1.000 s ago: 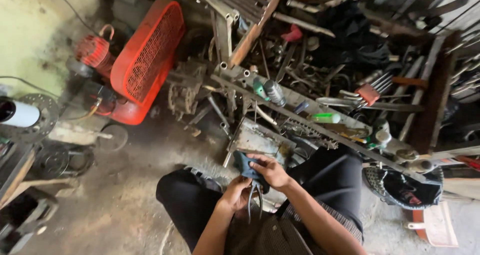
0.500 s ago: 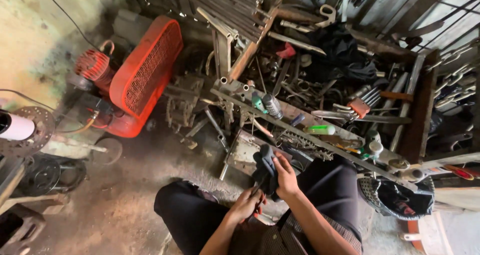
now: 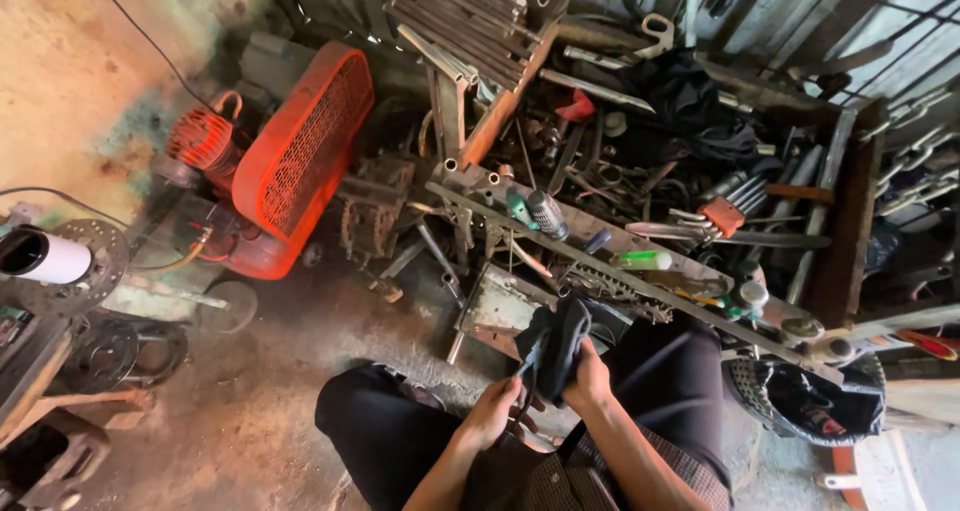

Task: The person picks up a pair of metal shears from a cluttered workbench and wipes them with a blue cloth. The person holds the shears in one hand and uses the cloth in the other to clean the blades and handles repeatedly.

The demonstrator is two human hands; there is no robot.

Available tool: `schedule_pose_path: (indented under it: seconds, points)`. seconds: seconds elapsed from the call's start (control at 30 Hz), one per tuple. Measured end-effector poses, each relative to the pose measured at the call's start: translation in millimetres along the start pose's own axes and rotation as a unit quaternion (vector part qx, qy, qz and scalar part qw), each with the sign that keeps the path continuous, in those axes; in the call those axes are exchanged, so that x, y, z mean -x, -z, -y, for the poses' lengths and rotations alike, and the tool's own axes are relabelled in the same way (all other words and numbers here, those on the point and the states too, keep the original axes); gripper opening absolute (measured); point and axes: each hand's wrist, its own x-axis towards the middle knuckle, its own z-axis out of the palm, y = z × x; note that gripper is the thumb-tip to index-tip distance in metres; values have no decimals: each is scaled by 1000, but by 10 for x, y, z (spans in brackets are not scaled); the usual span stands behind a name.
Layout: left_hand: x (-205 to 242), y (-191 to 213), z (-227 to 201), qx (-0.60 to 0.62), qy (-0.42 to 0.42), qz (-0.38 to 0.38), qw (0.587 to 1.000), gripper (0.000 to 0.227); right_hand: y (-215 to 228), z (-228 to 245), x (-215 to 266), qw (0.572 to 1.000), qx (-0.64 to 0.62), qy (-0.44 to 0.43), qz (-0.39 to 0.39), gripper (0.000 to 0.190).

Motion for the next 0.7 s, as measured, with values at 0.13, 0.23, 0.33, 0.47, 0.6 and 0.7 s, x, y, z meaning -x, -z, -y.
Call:
schedule_pose_path:
  seconds: [0.13,0.23,0.33,0.47,0.6,0.7]
  points:
    - [-399,503,661,-78,-94,-27,992,48,-383,6,260,992,-11,-115,-42,47]
    - [-181,244,358,-212,-83,-52,972,55,-420,-144,302,990,135,-43,-22,45]
    - [-237,229,551,-351,-96,-92,927,56,-228,-367,112,955,287,22,-73,56]
    - [-235,23,474,-431,-151,-141,878,52,-291,-286,32,881,447,102,-116,69]
    - [-132,-193,318,-431,-103,-161,882,52,-315,-158,4,860,460,61,-214,78]
    - [-17,-351,246,-391,-82,-141,906,51,-232,-22,-65,889,388,43,-238,80]
